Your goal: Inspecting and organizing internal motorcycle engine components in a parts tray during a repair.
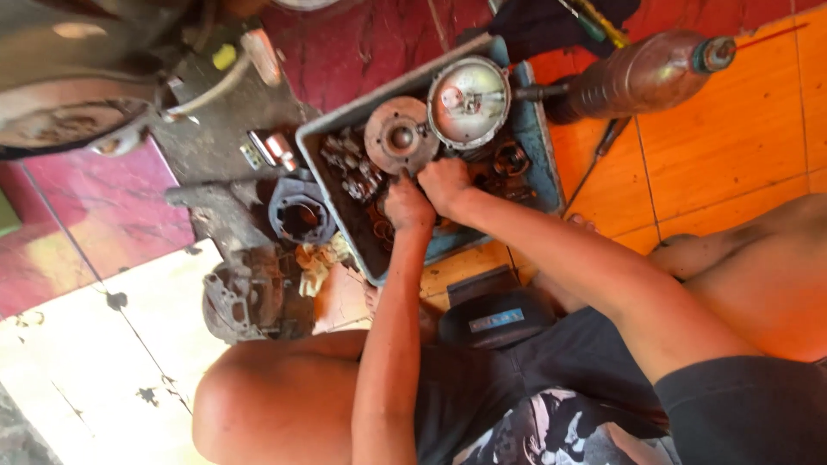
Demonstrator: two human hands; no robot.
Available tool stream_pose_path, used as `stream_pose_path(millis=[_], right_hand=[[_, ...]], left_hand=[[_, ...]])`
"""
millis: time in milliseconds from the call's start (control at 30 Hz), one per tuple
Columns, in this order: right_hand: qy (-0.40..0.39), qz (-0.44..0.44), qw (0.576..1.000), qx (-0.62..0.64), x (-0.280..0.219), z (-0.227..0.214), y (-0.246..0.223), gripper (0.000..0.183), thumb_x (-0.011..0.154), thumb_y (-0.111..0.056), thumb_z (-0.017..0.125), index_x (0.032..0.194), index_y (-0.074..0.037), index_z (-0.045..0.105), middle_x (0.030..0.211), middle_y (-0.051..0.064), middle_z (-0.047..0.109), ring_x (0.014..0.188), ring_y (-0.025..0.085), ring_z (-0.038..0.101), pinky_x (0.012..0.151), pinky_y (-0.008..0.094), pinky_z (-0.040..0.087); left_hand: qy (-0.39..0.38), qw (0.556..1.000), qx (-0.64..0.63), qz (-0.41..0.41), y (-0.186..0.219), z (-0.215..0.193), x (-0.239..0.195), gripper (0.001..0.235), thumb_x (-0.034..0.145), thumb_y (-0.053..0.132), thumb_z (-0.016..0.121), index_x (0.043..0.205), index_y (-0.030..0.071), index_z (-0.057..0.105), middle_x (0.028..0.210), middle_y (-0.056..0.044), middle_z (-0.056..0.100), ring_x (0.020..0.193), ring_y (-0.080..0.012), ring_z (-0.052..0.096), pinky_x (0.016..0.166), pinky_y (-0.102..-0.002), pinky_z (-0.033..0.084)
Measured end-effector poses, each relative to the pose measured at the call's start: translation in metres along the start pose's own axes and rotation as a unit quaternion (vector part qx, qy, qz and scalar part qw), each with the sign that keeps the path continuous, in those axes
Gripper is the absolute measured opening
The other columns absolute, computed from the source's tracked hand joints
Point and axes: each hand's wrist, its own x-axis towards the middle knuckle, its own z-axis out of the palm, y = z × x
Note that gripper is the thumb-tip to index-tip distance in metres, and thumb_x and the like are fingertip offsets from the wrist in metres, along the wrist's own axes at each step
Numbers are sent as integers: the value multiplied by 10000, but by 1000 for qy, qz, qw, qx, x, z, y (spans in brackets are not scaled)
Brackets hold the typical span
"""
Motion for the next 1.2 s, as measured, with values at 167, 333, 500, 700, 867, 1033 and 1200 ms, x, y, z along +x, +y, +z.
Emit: stream_pose_path(millis=[167, 333, 500, 700, 867, 1033, 1200], right_hand=[[-16, -28, 999, -29, -1, -2, 2, 177, 819, -29, 635, 719, -104, 760, 698, 114, 729, 687, 311, 721, 501, 453, 500], [-23, -32, 999, -20, -3, 2, 4, 168, 805, -24, 637, 708, -100, 752, 676, 112, 715, 665, 312, 715, 488, 444, 487], [17, -1, 1000, -3, 9, 11, 7, 122, 736, -15, 695, 704, -113, 761, 656, 93, 711, 653, 291, 722, 500, 436, 508], [44, 61, 980, 182, -78, -114, 7, 125, 839, -53, 693, 841, 13, 799, 818, 243, 754, 819, 442, 745, 589, 482, 571], [-4, 92, 967, 237, -80, -75, 22, 189, 755, -112, 702, 894, -15, 786, 868, 222, 767, 870, 433, 755, 707, 524, 613], [20, 67, 961, 268, -74, -55, 19, 216, 792, -123, 706, 926, 22, 793, 863, 255, 755, 823, 455, 736, 688, 539, 623], [3, 79, 956, 283, -65, -13, 28, 186, 795, -110, 708, 901, 20, 788, 863, 245, 757, 826, 439, 750, 691, 558, 620]], left_hand=[[-10, 999, 45, 11, -3, 10, 8, 429, 919, 53, 667, 1327, 143, 571, 1095, -115, 698, 888, -313, 763, 712, -500, 641], [-18, 998, 61, -8, 1, 16, 12, 414, 929, 56, 659, 1326, 156, 591, 1102, -118, 696, 906, -313, 763, 712, -514, 637], [-27, 998, 63, -10, -20, 73, 54, 391, 907, 44, 680, 1285, 134, 639, 1149, -140, 713, 950, -306, 761, 741, -515, 625], [-98, 988, -114, -37, -19, -8, 2, 770, 822, 333, 768, 1483, 156, 417, 1401, -197, 521, 1202, -426, 640, 926, -678, 537], [-63, 974, -206, -73, -33, -32, -16, 647, 699, 436, 752, 1270, 229, 528, 1239, -159, 631, 1172, -389, 664, 982, -570, 549], [-40, 931, -361, -35, -48, -20, -3, 665, 682, 476, 818, 1256, 239, 580, 1156, -189, 726, 1182, -386, 661, 1041, -510, 524], [24, 875, -477, -72, -57, -10, 3, 604, 872, 465, 731, 1352, 134, 572, 1172, -213, 714, 1215, -423, 630, 1024, -585, 500]])
